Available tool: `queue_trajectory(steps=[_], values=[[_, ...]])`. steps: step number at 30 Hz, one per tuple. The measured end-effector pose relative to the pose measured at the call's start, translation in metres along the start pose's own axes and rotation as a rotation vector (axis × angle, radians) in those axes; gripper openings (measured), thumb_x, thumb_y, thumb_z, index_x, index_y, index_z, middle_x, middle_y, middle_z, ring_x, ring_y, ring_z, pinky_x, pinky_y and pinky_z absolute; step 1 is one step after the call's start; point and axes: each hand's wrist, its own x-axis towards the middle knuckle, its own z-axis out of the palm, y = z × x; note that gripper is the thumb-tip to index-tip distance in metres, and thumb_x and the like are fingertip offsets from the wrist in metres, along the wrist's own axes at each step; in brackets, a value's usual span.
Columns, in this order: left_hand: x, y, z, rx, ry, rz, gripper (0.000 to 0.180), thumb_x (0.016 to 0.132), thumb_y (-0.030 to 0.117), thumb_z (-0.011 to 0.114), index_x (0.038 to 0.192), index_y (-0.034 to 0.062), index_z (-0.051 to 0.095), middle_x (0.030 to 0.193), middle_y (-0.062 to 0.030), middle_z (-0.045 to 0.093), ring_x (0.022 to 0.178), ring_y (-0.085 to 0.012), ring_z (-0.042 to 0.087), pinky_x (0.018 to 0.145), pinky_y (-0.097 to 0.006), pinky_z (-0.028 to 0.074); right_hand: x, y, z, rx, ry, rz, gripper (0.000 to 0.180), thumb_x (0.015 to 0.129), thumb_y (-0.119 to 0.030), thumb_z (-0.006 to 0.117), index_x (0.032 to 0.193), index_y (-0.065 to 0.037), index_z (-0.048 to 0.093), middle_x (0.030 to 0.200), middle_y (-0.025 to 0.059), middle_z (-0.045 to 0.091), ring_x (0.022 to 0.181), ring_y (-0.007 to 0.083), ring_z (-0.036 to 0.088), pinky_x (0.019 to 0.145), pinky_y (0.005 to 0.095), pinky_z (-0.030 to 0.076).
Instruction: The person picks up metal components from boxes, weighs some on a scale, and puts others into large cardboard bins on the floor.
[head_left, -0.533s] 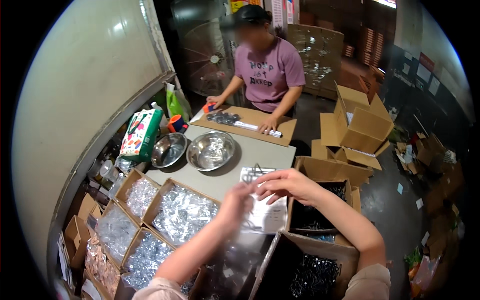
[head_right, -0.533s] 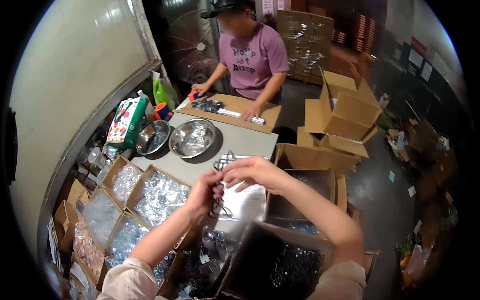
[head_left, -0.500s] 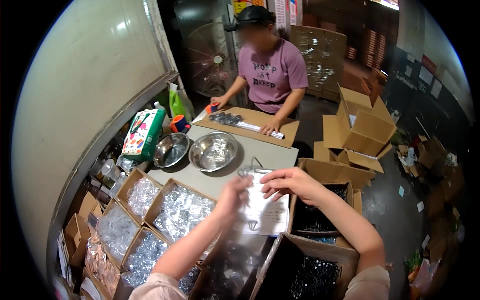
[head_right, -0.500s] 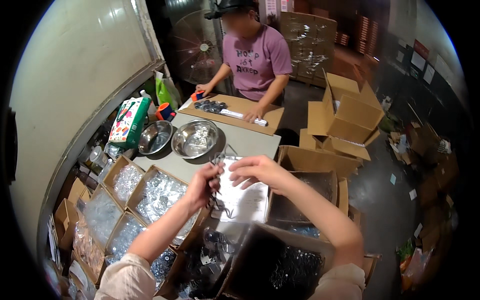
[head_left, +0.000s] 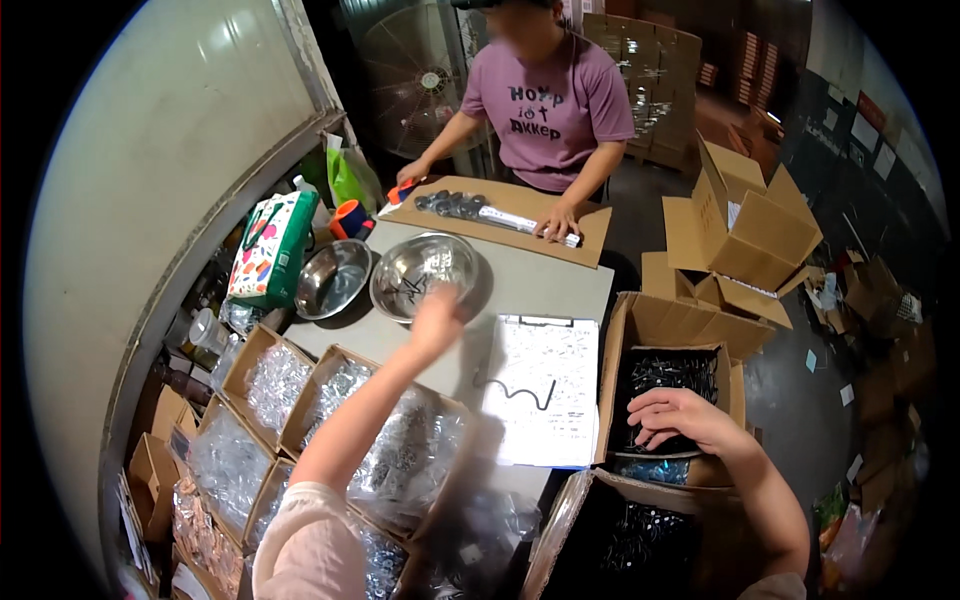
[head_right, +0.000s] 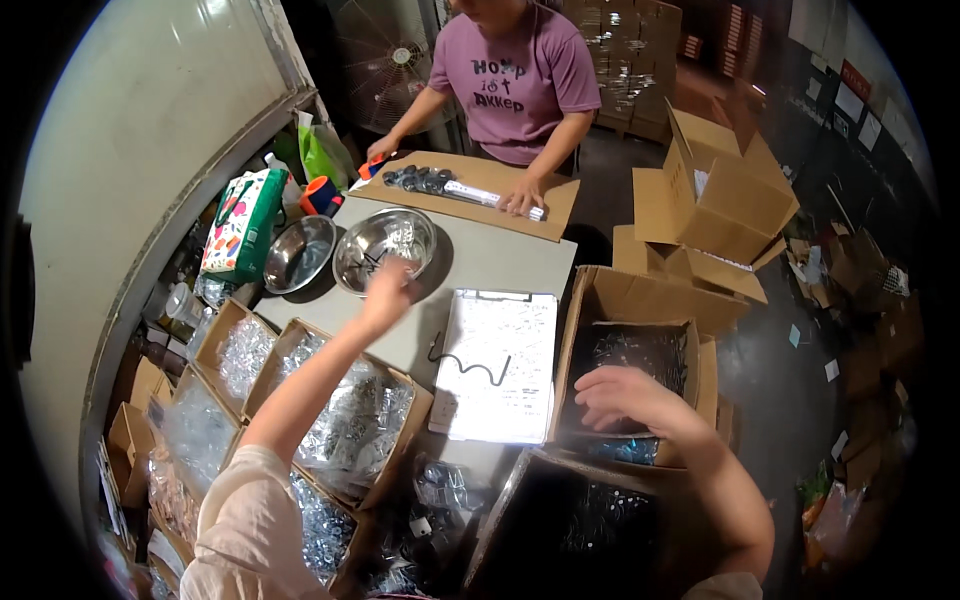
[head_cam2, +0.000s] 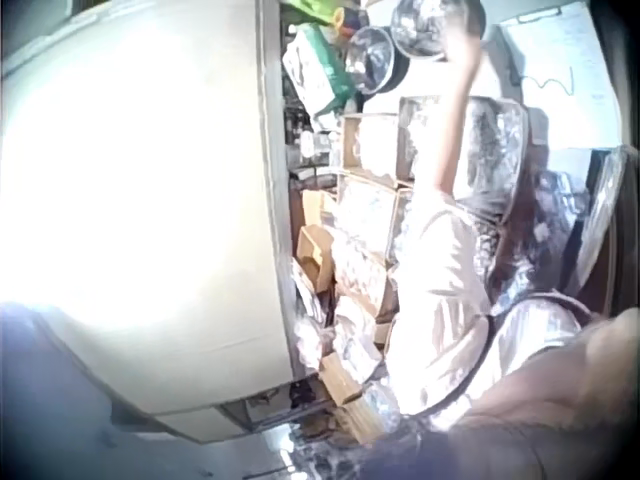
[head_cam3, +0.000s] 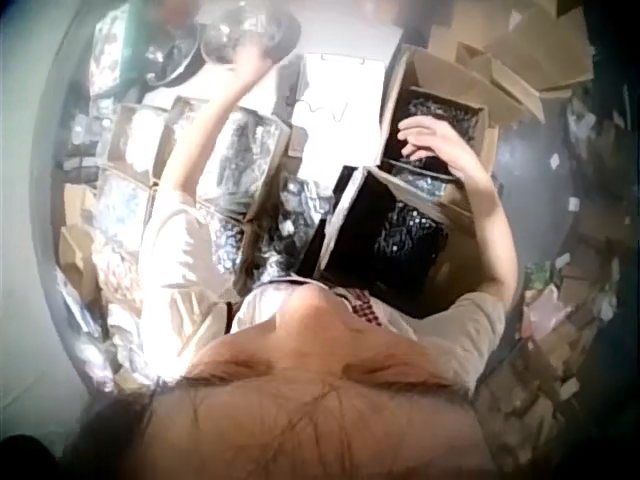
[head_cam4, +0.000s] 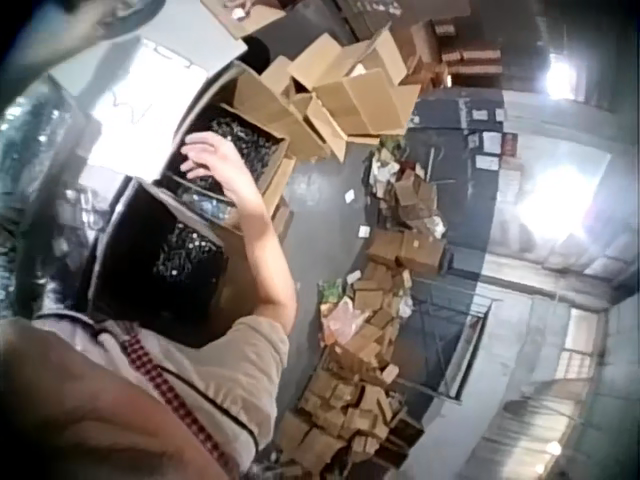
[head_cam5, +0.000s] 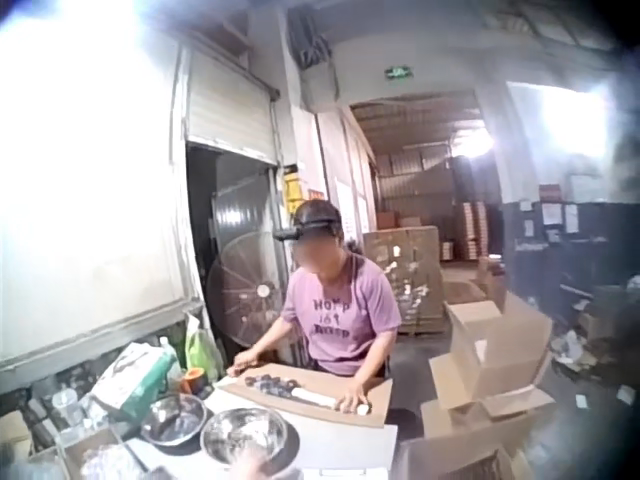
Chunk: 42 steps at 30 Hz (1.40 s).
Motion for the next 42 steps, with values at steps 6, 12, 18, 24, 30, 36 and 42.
queue_trajectory(steps=[6, 12, 18, 24, 30, 36, 42], values=[[-0.040, 0.064, 0.015, 0.341, -0.953, 0.338, 0.043, 0.077, 0.021, 0.066, 0.119, 0.0236, 0.062, 0.105, -0.0078, 0.068, 0.091, -0.0283, 0.067, 0.077, -0.040, 0.054, 0.023, -0.004, 0.022, -0.142, -0.113, 0.015, 0.026, 0.093, -0.016, 0.060, 0.113, 0.000, 0.065, 0.101, 0.0098, 0.069, 0.086, 0.0173, 0.066, 0.077, 0.0279, 0.055], [-0.030, 0.083, -0.024, 0.413, -1.013, 0.536, 0.036, 0.080, 0.020, 0.063, 0.115, 0.0253, 0.064, 0.099, -0.0036, 0.070, 0.088, -0.0256, 0.068, 0.073, -0.039, 0.053, 0.019, 0.046, 0.010, -0.299, -0.114, 0.106, 0.036, 0.096, -0.019, 0.060, 0.125, 0.002, 0.056, 0.108, 0.0095, 0.066, 0.088, 0.0140, 0.065, 0.076, 0.0255, 0.054], [-0.047, 0.061, -0.007, 0.217, -0.998, 0.476, 0.026, 0.082, 0.034, 0.064, 0.097, 0.0134, 0.071, 0.087, -0.0146, 0.070, 0.082, -0.0344, 0.068, 0.072, -0.043, 0.053, 0.032, 0.048, 0.016, -0.532, -0.289, 0.122, 0.037, 0.097, -0.021, 0.057, 0.125, 0.003, 0.056, 0.103, 0.0066, 0.066, 0.088, 0.0112, 0.063, 0.078, 0.0237, 0.052], [-0.025, 0.054, -0.009, 0.206, -0.840, 0.364, 0.025, 0.081, 0.037, 0.064, 0.098, 0.0194, 0.070, 0.089, -0.0080, 0.070, 0.083, -0.0290, 0.067, 0.072, -0.042, 0.052, 0.033, 0.057, 0.008, -0.833, -0.161, 0.060, 0.040, 0.094, -0.028, 0.060, 0.127, -0.004, 0.058, 0.104, 0.0046, 0.069, 0.097, 0.0152, 0.063, 0.085, 0.0276, 0.049], [0.018, -0.002, -0.034, 0.297, -0.280, -0.232, 0.027, 0.076, 0.033, 0.067, 0.085, 0.0082, 0.072, 0.083, -0.0153, 0.070, 0.080, -0.0335, 0.068, 0.072, -0.045, 0.054, 0.032, 0.052, 0.004, -0.736, -0.170, 0.136, 0.042, 0.094, -0.029, 0.060, 0.127, -0.004, 0.057, 0.106, 0.0073, 0.069, 0.099, 0.0183, 0.064, 0.087, 0.0291, 0.050], [-0.015, -0.039, -0.077, 0.218, -0.014, -0.482, 0.026, 0.081, 0.023, 0.065, 0.093, 0.0013, 0.073, 0.083, -0.0185, 0.071, 0.082, -0.0333, 0.070, 0.074, -0.044, 0.055, 0.029, 0.048, 0.016, -0.842, 0.027, -0.092, 0.052, 0.089, -0.031, 0.066, 0.130, -0.003, 0.052, 0.114, 0.0144, 0.066, 0.101, 0.0238, 0.064, 0.087, 0.0330, 0.051], [-0.178, 0.070, -0.244, -0.556, -0.123, -0.513, 0.019, 0.097, 0.016, 0.058, 0.106, 0.0027, 0.068, 0.082, -0.0025, 0.068, 0.070, -0.0089, 0.063, 0.062, -0.024, 0.052, -0.001, 0.018, 0.027, -0.189, 0.188, -0.418, 0.016, 0.092, -0.007, 0.059, 0.104, 0.001, 0.065, 0.093, 0.0087, 0.068, 0.080, 0.0139, 0.066, 0.072, 0.0251, 0.052]])
